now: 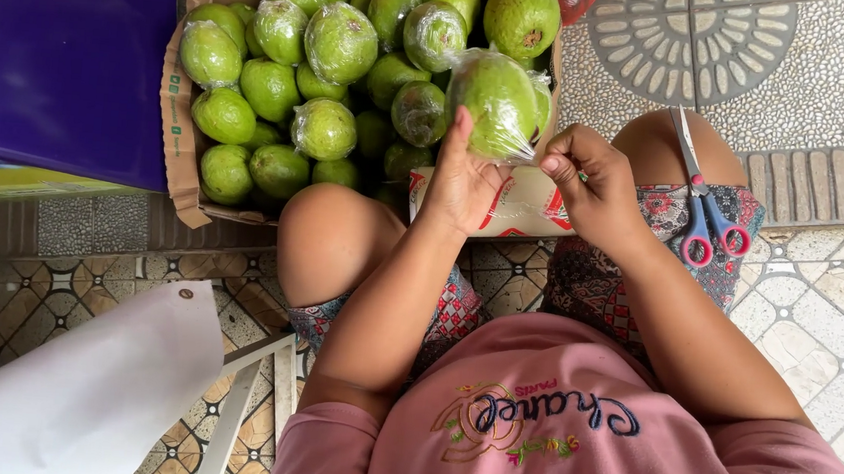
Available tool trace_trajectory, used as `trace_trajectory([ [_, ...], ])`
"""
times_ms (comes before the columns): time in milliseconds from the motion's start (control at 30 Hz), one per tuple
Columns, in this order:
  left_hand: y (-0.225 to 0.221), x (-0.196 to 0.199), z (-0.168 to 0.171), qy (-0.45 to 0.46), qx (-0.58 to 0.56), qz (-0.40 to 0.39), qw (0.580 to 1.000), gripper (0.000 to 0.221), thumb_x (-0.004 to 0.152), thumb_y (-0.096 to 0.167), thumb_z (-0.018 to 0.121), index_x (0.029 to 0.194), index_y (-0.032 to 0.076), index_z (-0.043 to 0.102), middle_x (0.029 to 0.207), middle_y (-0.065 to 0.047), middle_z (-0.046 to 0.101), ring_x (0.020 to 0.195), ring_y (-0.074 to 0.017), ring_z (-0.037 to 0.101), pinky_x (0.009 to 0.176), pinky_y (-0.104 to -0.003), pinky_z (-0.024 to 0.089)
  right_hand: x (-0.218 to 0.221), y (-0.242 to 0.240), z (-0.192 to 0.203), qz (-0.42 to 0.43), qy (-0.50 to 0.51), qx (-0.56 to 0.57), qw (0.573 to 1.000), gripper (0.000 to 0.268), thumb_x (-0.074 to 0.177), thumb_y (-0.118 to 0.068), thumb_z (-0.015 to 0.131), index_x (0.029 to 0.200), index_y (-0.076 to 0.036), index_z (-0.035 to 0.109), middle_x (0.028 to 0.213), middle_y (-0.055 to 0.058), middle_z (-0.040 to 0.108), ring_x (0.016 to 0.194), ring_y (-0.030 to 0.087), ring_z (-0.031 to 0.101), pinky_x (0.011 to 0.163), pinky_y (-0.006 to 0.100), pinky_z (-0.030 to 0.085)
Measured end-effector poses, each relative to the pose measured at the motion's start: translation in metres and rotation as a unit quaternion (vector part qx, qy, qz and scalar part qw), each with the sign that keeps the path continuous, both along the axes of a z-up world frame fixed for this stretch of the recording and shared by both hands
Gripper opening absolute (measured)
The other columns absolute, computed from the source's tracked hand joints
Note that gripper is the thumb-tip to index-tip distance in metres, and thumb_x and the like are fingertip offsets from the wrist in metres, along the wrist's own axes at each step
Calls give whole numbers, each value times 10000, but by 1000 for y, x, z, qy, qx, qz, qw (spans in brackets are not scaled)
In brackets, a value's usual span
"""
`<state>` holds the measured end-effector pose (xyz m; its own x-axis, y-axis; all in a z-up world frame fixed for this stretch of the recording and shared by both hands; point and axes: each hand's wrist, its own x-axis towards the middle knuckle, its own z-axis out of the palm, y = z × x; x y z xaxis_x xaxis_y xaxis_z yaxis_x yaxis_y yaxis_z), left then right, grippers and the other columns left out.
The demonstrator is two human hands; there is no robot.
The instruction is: Wrapping individual guavas in plastic film for packaging.
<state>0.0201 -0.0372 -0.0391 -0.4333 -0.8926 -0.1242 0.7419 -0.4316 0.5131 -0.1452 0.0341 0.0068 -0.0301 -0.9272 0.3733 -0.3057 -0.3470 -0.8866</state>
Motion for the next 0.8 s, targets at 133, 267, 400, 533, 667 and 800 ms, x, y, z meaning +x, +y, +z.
trace_trajectory([
  [133, 8, -2, 24, -13, 58, 12, 998, 790, 924, 656, 709, 1370, 48, 475, 1252, -187, 571, 1090, -316, 616, 927, -405, 563, 6, 1, 3, 2, 30, -9, 1000, 214, 1084, -137, 636, 900, -29, 643, 739, 85, 537, 669, 233, 473, 709, 369, 443],
  [267, 23, -11, 58, -160, 21, 26, 987, 918, 821, 683, 727, 1414, 51, 423, 1333, -183, 491, 1198, -311, 496, 1001, -455, 454, 4, -4, -12, -93, 57, -55, 993, 37, 1064, -5, 610, 1086, 16, 590, 931, 165, 536, 847, 297, 517, 817, 431, 438],
  [400, 34, -29, 37, -304, -36, 43, 951, 1046, 731, 636, 817, 1451, -4, 407, 1378, -275, 438, 1308, -360, 433, 1051, -515, 403, 14, -13, 23, -120, 126, -285, 943, 302, 1129, -207, 496, 1319, 23, 451, 1406, 213, 359, 1412, 362, 334, 1175, 502, 271],
  [533, 54, -50, 5, -374, -23, 51, 926, 611, 847, 399, 780, 1284, 35, 556, 1113, -176, 579, 1090, -303, 583, 943, -439, 467, 27, -5, 24, -71, 277, -287, 914, 508, 1130, -408, 432, 1316, 42, 576, 1310, 256, 543, 1278, 488, 489, 1061, 583, 374],
  [667, 57, -52, -10, -390, -47, 17, 919, 568, 818, 476, 757, 1195, 91, 580, 1091, -209, 633, 1092, -360, 631, 929, -501, 494, 21, -10, 12, -61, 199, -190, 959, 436, 1140, -297, 412, 1162, 66, 653, 1183, 256, 641, 1170, 483, 587, 1027, 539, 426],
  [800, 52, -25, 46, -368, -134, -10, 920, 811, 671, 602, 675, 1121, -66, 570, 943, -117, 638, 700, -179, 649, 577, -249, 527, 8, -9, 13, -16, -30, -47, 998, 360, 1121, -232, 382, 1181, 38, 611, 1301, 252, 619, 1260, 377, 579, 1171, 526, 445],
])
